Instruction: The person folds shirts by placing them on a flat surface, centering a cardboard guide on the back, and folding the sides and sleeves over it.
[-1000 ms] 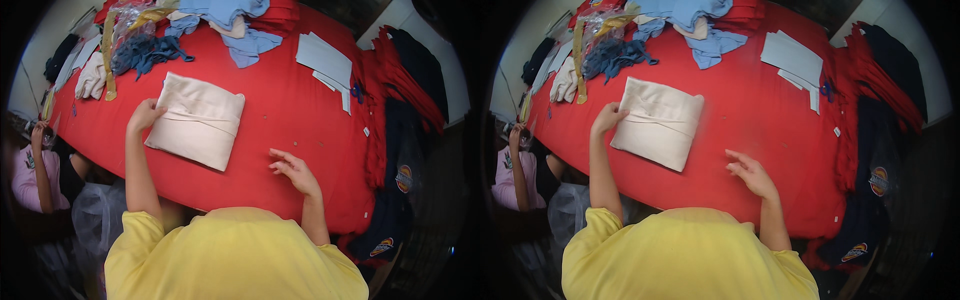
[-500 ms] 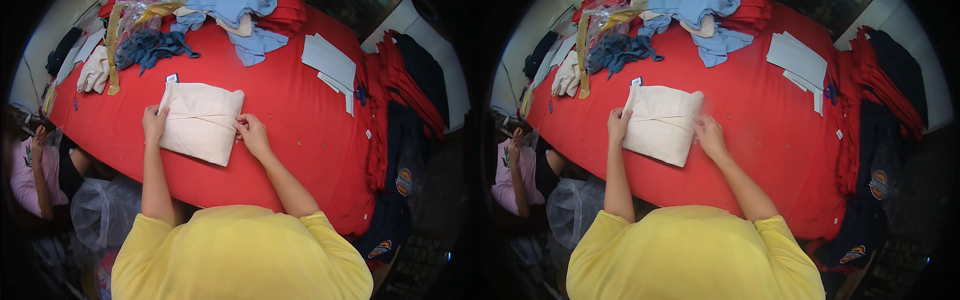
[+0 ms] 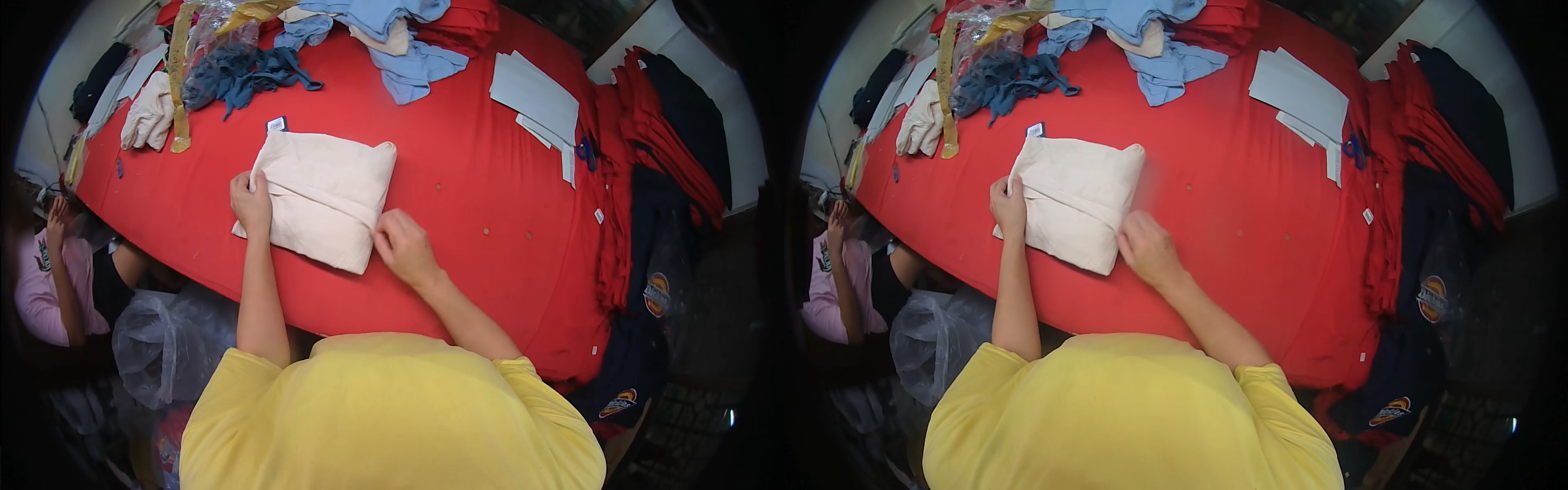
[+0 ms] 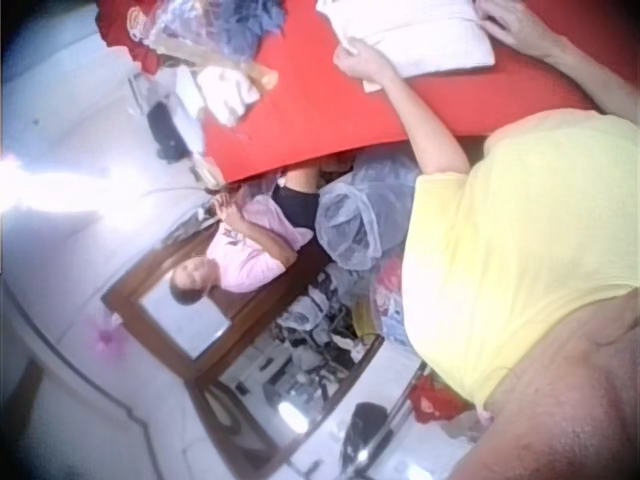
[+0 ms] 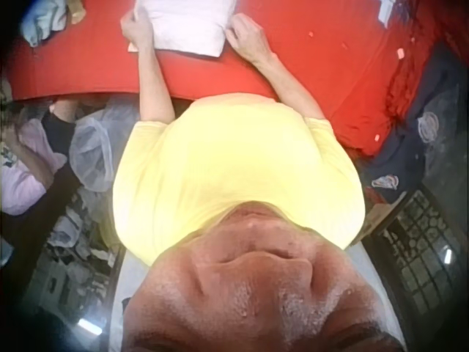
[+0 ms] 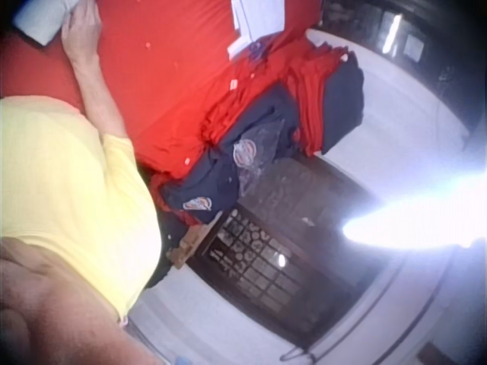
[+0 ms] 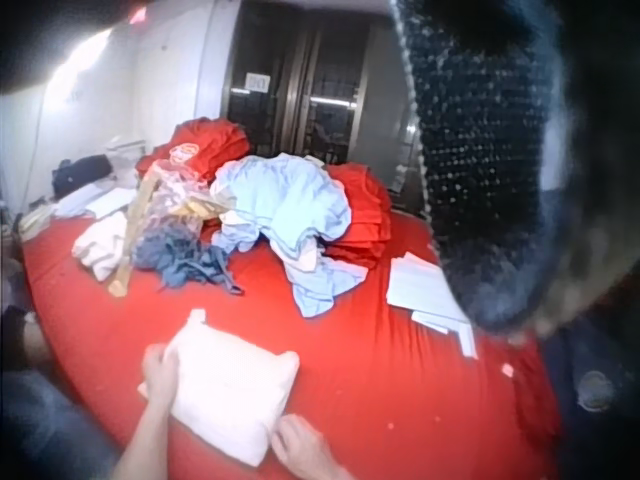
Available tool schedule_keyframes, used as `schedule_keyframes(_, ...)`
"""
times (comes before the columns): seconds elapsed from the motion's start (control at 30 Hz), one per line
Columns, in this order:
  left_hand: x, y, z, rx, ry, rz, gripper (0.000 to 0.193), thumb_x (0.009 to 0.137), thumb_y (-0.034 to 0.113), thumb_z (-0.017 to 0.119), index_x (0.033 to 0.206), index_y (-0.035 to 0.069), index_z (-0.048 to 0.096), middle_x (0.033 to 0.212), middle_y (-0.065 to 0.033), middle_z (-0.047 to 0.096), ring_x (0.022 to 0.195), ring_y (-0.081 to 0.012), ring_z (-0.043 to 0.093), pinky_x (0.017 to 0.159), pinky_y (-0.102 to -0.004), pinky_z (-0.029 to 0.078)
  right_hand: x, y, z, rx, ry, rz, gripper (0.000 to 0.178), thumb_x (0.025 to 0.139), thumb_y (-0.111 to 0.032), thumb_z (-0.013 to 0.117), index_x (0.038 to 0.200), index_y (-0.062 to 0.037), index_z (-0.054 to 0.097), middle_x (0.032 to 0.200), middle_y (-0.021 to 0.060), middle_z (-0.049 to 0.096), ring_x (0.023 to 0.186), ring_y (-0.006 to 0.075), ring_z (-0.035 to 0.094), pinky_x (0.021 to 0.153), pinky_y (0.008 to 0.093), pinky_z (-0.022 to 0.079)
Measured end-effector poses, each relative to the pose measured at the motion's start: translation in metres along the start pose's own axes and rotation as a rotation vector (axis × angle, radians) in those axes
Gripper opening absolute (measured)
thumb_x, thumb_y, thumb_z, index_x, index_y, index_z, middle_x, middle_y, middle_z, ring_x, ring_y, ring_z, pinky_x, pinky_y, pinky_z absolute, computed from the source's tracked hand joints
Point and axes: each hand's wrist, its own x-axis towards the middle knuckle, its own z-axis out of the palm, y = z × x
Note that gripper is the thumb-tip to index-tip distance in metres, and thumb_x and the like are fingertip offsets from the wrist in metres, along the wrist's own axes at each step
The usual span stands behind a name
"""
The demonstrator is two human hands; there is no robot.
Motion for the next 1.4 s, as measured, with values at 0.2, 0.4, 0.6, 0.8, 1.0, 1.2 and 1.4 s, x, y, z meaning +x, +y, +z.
schedule_keyframes(0.2,0.003,-0.001,-0.010,0.014,-0.103,-0.026,0.034,0.087,0.029,0.066,0.090,-0.006,0.066,0.101,-0.0158,0.065,0.092,-0.0299,0.062,0.081,-0.0384,0.047,-0.013,-0.039,-0.009,0.181,-0.155,0.372,0.022,0.083,-0.018,0.068,0.093,-0.0014,0.057,0.088,0.0141,0.055,0.082,0.0291,0.060,0.068,0.0411,0.050)
schedule_keyframes(0.4,0.021,-0.007,-0.040,-0.271,-0.520,-0.328,0.030,0.082,0.025,0.073,0.089,-0.004,0.068,0.079,-0.0097,0.065,0.070,-0.0157,0.059,0.066,-0.0306,0.048,-0.007,-0.003,0.003,0.073,-0.029,0.188,0.031,0.083,-0.002,0.065,0.113,-0.0028,0.062,0.109,0.0148,0.052,0.094,0.0266,0.060,0.079,0.0342,0.052)
schedule_keyframes(0.6,-0.032,0.010,-0.043,-0.114,-0.377,-0.188,0.037,0.078,0.028,0.078,0.093,-0.005,0.069,0.084,-0.0091,0.063,0.072,-0.0156,0.058,0.067,-0.0306,0.048,0.038,0.009,-0.023,-0.217,0.034,0.129,0.023,0.080,-0.003,0.064,0.102,-0.0059,0.066,0.106,0.0118,0.057,0.101,0.0323,0.053,0.086,0.0425,0.043)
schedule_keyframes(0.8,-0.044,0.022,-0.037,-0.076,-0.311,-0.235,0.039,0.078,0.031,0.077,0.091,-0.005,0.069,0.091,-0.0125,0.063,0.077,-0.0203,0.059,0.071,-0.0328,0.048,0.053,0.022,0.005,-0.389,-0.036,0.001,0.012,0.082,-0.016,0.066,0.092,-0.0101,0.064,0.096,0.0060,0.057,0.095,0.0291,0.050,0.079,0.0421,0.038)
schedule_keyframes(1.0,-0.045,0.020,-0.037,-0.056,-0.306,-0.194,0.038,0.079,0.032,0.076,0.085,-0.005,0.069,0.086,-0.0107,0.062,0.073,-0.0190,0.058,0.068,-0.0331,0.047,0.065,0.021,0.003,-0.143,0.019,0.007,0.013,0.082,-0.019,0.066,0.091,-0.0092,0.063,0.097,0.0071,0.057,0.095,0.0282,0.049,0.081,0.0418,0.037)
schedule_keyframes(1.2,-0.042,0.010,-0.033,-0.104,-0.293,-0.201,0.034,0.079,0.027,0.075,0.082,-0.006,0.067,0.085,-0.0090,0.061,0.069,-0.0170,0.056,0.064,-0.0317,0.045,0.048,-0.008,0.015,-0.185,-0.084,-0.082,0.020,0.083,-0.022,0.067,0.098,-0.0092,0.064,0.105,0.0062,0.058,0.102,0.0258,0.050,0.089,0.0418,0.035)
schedule_keyframes(1.4,-0.054,0.032,-0.044,-0.111,-0.311,-0.096,0.029,0.079,0.008,0.070,0.104,-0.001,0.059,0.082,-0.0133,0.061,0.072,-0.0226,0.061,0.067,-0.0364,0.050,0.017,-0.043,0.040,-0.368,-0.179,-0.124,0.040,0.082,-0.029,0.067,0.118,-0.0137,0.062,0.129,0.0107,0.052,0.123,0.0320,0.043,0.107,0.0611,0.022)
